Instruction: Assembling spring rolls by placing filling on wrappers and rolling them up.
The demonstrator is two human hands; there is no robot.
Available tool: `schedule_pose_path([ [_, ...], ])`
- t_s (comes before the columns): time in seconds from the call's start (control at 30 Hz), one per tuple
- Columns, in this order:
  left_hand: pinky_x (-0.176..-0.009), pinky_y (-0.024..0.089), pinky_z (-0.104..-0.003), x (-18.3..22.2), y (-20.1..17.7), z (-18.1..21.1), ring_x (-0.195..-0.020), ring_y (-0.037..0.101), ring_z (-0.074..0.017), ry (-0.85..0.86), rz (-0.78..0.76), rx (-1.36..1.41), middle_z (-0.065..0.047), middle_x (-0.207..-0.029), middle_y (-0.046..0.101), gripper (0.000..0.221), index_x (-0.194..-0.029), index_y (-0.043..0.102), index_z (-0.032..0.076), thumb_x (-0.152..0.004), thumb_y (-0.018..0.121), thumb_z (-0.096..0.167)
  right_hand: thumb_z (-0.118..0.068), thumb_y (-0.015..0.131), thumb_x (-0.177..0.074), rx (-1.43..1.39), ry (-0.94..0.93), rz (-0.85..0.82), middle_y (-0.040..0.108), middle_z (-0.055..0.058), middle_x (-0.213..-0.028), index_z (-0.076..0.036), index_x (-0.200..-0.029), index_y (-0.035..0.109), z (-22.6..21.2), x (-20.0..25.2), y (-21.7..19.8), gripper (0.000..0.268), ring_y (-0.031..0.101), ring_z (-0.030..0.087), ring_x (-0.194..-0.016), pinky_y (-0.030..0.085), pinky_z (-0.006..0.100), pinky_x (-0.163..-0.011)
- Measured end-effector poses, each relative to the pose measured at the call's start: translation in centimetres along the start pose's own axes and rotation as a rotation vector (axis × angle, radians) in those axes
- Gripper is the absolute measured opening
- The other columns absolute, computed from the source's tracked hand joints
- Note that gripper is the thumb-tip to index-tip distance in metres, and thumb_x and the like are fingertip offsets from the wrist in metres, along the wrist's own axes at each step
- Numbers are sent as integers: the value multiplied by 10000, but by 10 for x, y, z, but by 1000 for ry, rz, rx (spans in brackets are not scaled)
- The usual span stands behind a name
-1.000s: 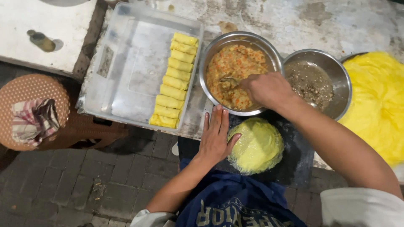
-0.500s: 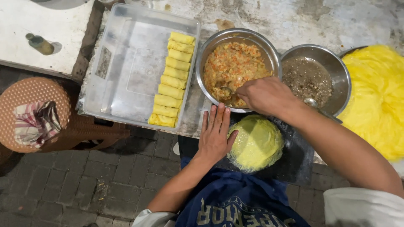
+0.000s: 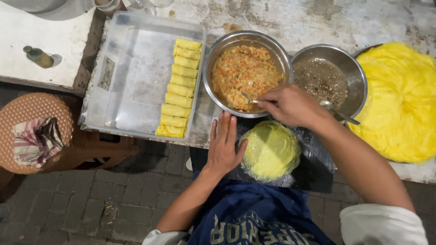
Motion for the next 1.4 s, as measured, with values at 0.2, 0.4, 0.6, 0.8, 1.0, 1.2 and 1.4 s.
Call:
schedule_pose_path([
  [0.2,-1108,379,-574,4,-24,2,-1366,404,-509,38,147,154,-327,-1480,391,588,-1389,478,-84,-909,648,210,-199,641,-936,2,-5,195,721,86,-801,-175,-1055,764,6,83,-1,173,695,290,-774,555,363,-670],
  [0.4,-938,569,-480,10,-19,29,-1124,650,-421,267,90,360,-250,-1239,641,278,-1165,683,-39,-902,628,36,-205,677,-899,270,79,256,709,15,-781,-190,-989,762,15,165,57,125,685,228,-704,554,326,-595],
  [0.6,-921,578,-441,32,4,65,-1076,669,-331,403,-35,326,-178,-1167,682,255,-1167,707,13,-961,591,110,-239,626,-951,254,204,269,702,-19,-803,-193,-1017,748,11,202,91,146,698,216,-737,571,329,-581],
  [0.8,-880,540,-382,33,5,82,-1057,626,-272,431,-161,156,-127,-1136,651,265,-1208,670,31,-1011,527,135,-232,639,-939,283,253,299,676,-30,-741,-184,-935,739,-2,206,96,111,687,228,-673,560,340,-559],
  [1.0,-854,515,-359,39,4,86,-1058,599,-260,435,-177,46,-135,-1153,619,283,-1246,637,25,-1019,499,124,-233,631,-953,306,265,304,666,-34,-749,-194,-954,739,-3,209,103,115,684,225,-677,558,338,-555],
  [1.2,-881,502,-368,41,2,89,-1058,589,-263,422,-218,-12,-142,-1137,605,290,-1256,622,8,-1016,484,94,-260,606,-963,325,299,349,672,-24,-787,-200,-953,731,-3,210,111,139,680,244,-647,561,368,-545],
  [1.4,-884,479,-373,44,4,88,-1054,586,-267,413,-238,-36,-149,-1130,595,299,-1264,610,1,-1024,461,101,-264,597,-988,367,297,382,667,-53,-801,-208,-968,739,-5,214,112,155,684,213,-679,566,330,-581],
])
Point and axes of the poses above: each hand's wrist, its own x-axis away from the middle knuckle, its own y-axis out of the palm, z = x × y, the point moved 4 cm from there along -x, towards the middle knuckle
